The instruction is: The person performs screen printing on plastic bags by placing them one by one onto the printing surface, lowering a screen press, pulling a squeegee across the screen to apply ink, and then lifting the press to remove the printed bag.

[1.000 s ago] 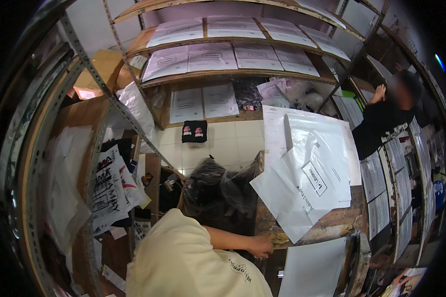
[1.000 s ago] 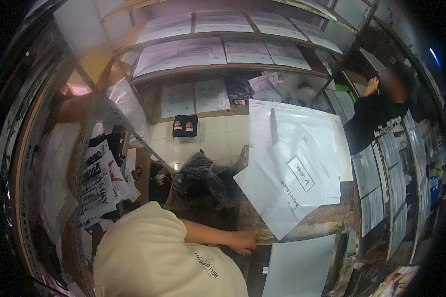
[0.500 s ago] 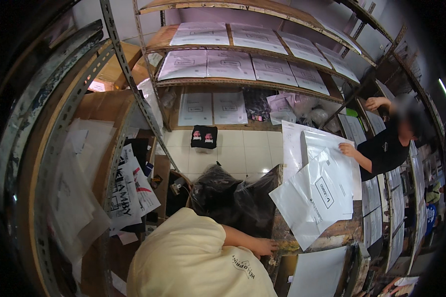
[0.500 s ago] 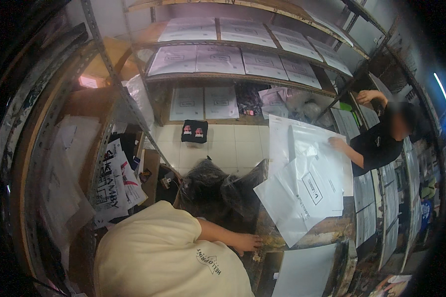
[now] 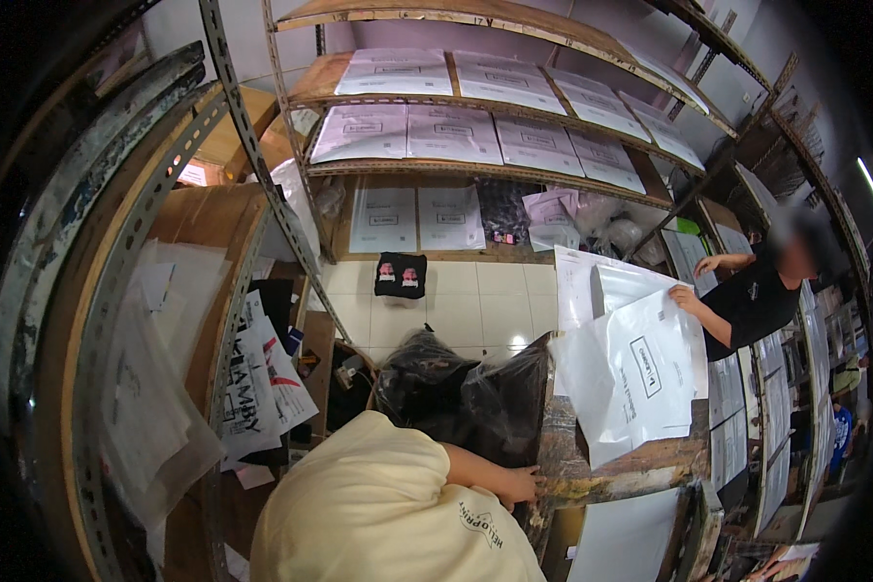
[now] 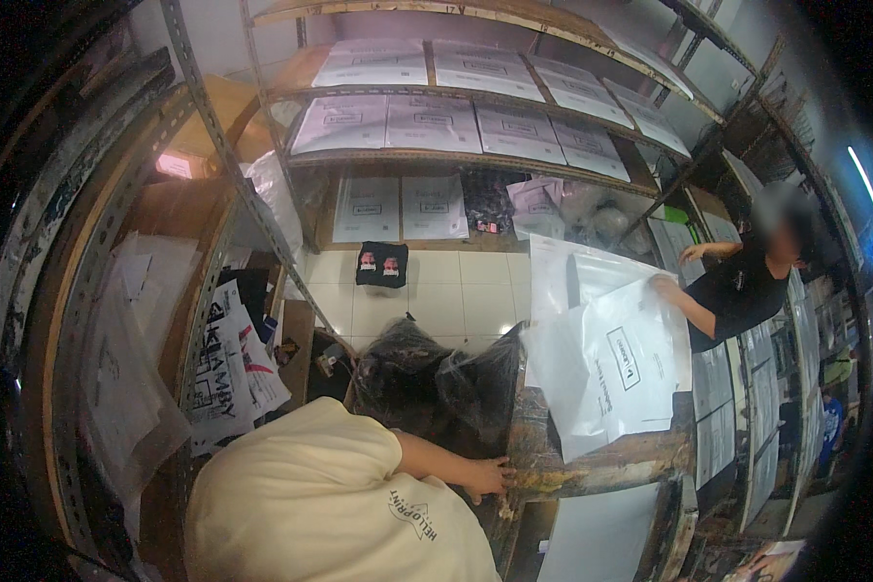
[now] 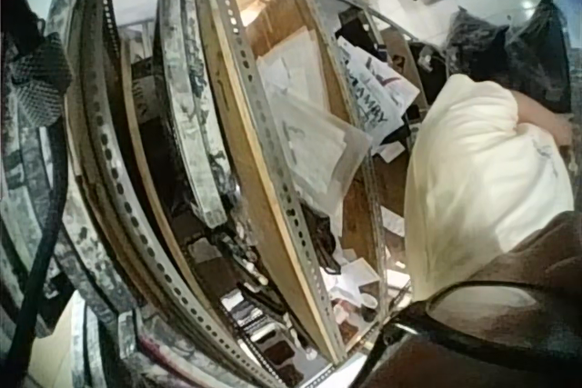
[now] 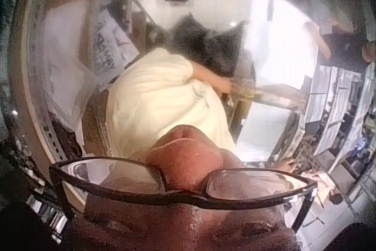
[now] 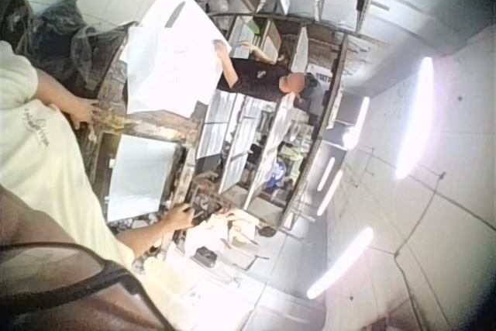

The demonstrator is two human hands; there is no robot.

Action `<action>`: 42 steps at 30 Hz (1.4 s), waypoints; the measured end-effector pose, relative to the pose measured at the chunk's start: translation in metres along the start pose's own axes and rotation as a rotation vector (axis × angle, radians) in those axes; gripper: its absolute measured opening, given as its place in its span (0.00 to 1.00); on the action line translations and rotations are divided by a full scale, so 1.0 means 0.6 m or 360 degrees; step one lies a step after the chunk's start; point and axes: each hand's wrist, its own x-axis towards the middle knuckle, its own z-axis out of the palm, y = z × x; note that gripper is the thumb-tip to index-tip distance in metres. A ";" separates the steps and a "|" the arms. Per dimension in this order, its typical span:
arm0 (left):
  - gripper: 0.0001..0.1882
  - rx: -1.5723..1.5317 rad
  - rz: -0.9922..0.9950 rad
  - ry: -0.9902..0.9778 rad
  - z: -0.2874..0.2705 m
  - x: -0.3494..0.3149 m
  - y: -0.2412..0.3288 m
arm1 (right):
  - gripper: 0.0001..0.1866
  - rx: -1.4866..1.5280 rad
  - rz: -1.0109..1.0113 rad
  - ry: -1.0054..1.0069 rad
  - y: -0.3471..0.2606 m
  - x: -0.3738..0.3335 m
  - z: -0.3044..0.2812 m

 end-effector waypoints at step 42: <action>0.33 -0.0337 -0.0339 -0.0086 -0.121 0.038 0.040 | 0.31 -0.0298 -0.0207 0.0130 0.175 0.062 0.122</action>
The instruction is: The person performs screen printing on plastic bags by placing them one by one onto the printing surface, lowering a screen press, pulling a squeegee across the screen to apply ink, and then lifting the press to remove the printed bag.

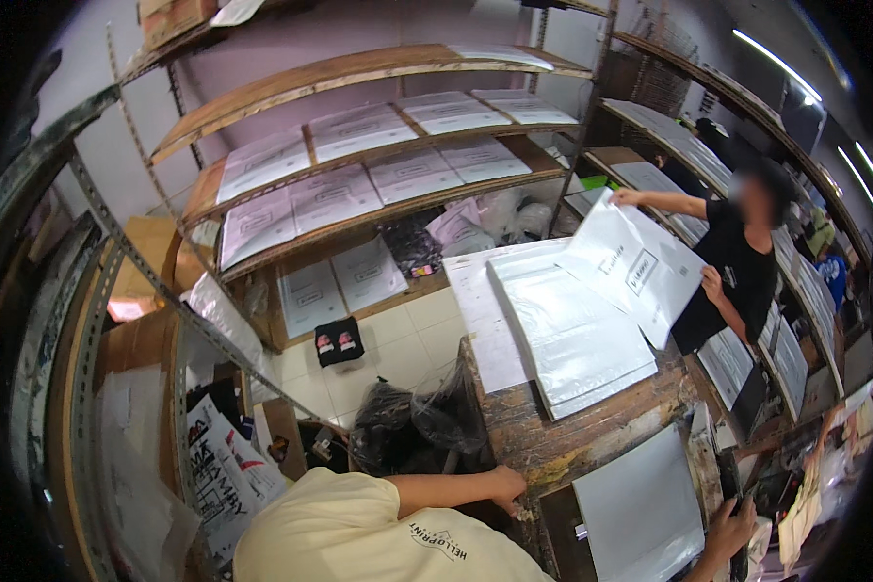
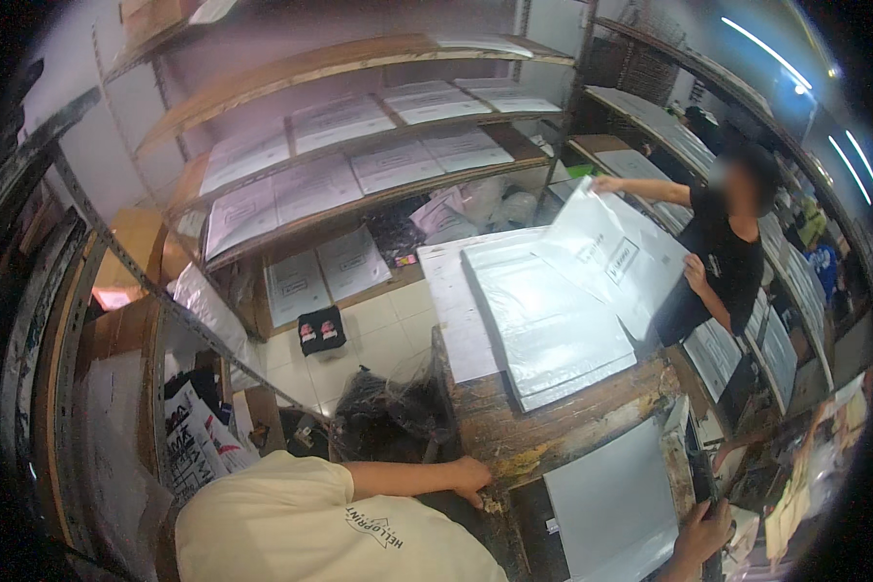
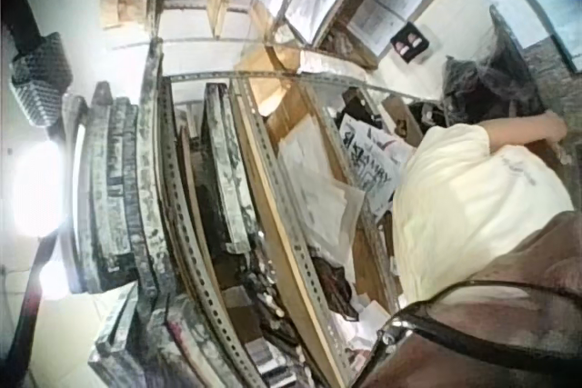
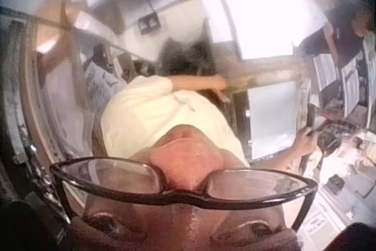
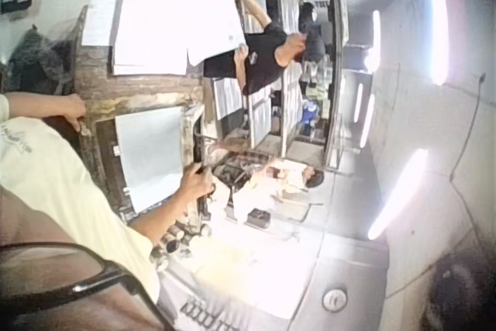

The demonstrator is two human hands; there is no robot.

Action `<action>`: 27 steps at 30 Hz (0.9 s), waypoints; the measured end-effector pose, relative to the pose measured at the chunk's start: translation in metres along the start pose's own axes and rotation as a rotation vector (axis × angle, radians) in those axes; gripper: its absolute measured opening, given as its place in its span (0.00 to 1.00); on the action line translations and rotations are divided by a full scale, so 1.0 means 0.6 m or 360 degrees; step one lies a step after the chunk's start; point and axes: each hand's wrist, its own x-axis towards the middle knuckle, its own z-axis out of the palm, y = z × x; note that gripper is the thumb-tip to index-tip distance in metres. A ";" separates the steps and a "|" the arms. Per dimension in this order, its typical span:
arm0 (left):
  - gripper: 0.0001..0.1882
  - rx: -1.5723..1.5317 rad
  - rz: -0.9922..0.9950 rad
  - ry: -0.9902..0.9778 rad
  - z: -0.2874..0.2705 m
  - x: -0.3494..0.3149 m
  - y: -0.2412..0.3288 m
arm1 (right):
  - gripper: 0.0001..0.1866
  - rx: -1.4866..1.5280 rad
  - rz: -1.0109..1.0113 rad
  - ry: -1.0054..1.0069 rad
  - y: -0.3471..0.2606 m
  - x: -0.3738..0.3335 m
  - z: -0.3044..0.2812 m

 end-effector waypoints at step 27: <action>0.70 -0.2798 -0.0722 -0.0079 -0.016 0.211 0.117 | 0.27 0.0668 0.0008 -0.0811 -0.133 -0.361 0.228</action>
